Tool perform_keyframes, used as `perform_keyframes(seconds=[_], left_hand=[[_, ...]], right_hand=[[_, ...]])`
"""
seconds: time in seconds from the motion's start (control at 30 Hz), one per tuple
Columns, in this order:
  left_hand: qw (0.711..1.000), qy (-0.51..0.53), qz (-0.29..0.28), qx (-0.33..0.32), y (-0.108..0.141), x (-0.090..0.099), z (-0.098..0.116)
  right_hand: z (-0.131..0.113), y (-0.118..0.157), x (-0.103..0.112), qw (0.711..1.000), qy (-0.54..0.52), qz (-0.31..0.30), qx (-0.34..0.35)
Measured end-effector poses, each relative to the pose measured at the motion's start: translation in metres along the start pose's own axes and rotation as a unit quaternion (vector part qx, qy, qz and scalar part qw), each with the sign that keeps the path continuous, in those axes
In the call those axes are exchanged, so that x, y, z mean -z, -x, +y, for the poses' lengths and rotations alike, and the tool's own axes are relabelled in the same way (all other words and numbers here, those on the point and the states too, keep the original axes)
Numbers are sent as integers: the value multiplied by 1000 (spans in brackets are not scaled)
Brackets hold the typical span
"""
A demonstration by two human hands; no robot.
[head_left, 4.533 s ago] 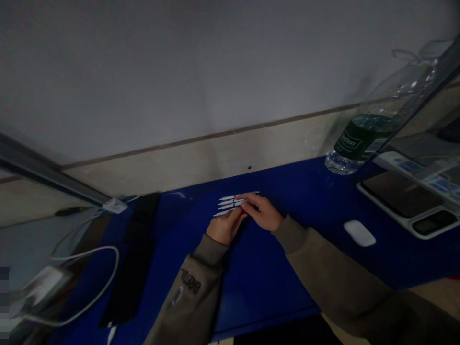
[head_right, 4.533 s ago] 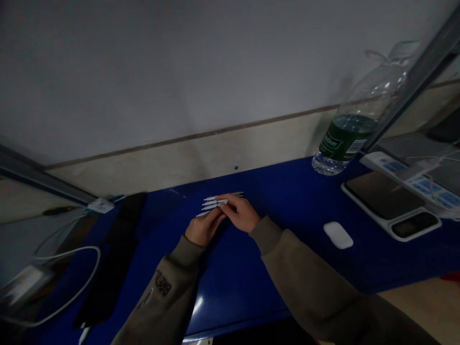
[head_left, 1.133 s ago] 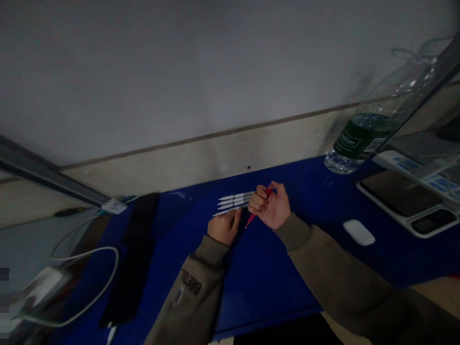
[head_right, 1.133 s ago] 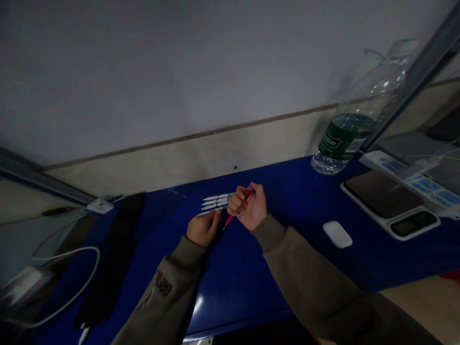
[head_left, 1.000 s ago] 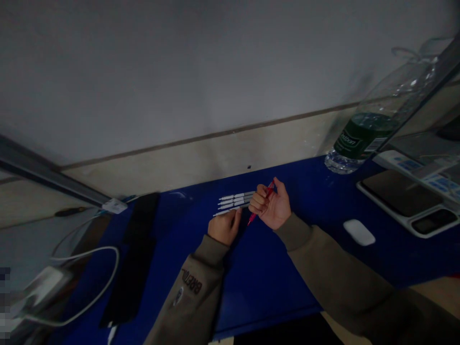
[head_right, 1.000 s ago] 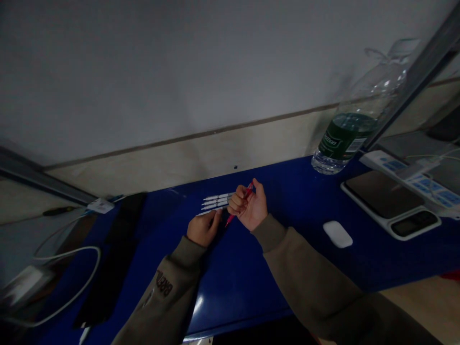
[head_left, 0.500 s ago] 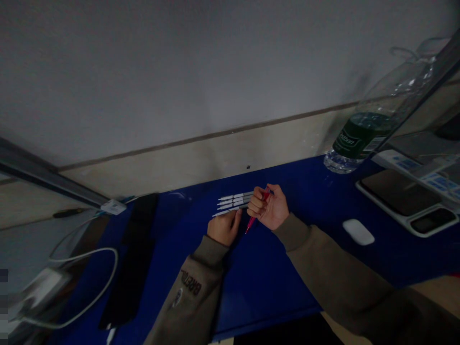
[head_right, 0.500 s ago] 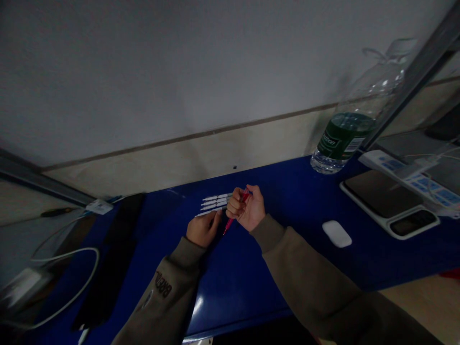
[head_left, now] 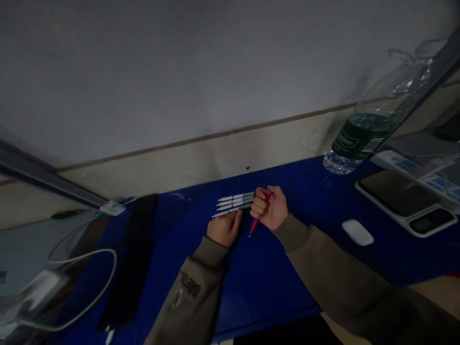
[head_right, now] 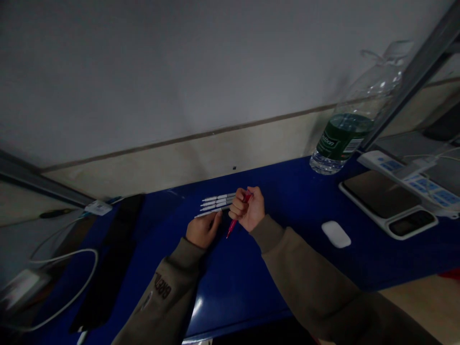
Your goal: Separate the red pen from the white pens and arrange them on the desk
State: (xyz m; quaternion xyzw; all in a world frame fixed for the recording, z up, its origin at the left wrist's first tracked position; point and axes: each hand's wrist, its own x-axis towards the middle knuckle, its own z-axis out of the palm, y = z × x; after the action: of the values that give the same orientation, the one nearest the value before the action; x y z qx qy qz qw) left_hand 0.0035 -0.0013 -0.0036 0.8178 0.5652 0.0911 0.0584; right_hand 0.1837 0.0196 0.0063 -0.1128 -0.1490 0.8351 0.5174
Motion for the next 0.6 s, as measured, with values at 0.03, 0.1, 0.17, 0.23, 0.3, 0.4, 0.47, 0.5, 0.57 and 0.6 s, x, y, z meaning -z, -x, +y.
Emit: perform_keyframes(seconds=[0.03, 0.1, 0.17, 0.23, 0.3, 0.4, 0.47, 0.5, 0.57, 0.6], left_hand=[[1000, -1, -2, -2, 0, 0, 0], [1000, -2, -4, -4, 0, 1, 1], [1000, -3, -6, -7, 0, 2, 2], [1000, -1, -7, -8, 0, 2, 2], [1000, 5, -9, -8, 0, 2, 2], [1000, 11, -11, -2, 0, 2, 2], [1000, 11, -13, 0, 0, 3, 2], [1000, 11, -14, -2, 0, 3, 2], [1000, 12, -16, -8, 0, 4, 2], [1000, 13, -16, -10, 0, 4, 2]], right_hand=[[0, 0, 0, 1000, -1, -2, -2], [0, 1, 0, 1000, -6, -8, -1], [0, 1, 0, 1000, -10, -10, 6], [0, 1, 0, 1000, -11, -4, 10], [0, 1, 0, 1000, -8, 5, 6], [-1, 1, -1, 1000, -7, 15, 5], [-1, 2, -2, 1000, -9, 14, 10], [-1, 2, -2, 1000, -10, 14, 12], [-1, 2, -3, 1000, -11, 18, 12], [-1, 2, -3, 1000, -10, 23, 10]])
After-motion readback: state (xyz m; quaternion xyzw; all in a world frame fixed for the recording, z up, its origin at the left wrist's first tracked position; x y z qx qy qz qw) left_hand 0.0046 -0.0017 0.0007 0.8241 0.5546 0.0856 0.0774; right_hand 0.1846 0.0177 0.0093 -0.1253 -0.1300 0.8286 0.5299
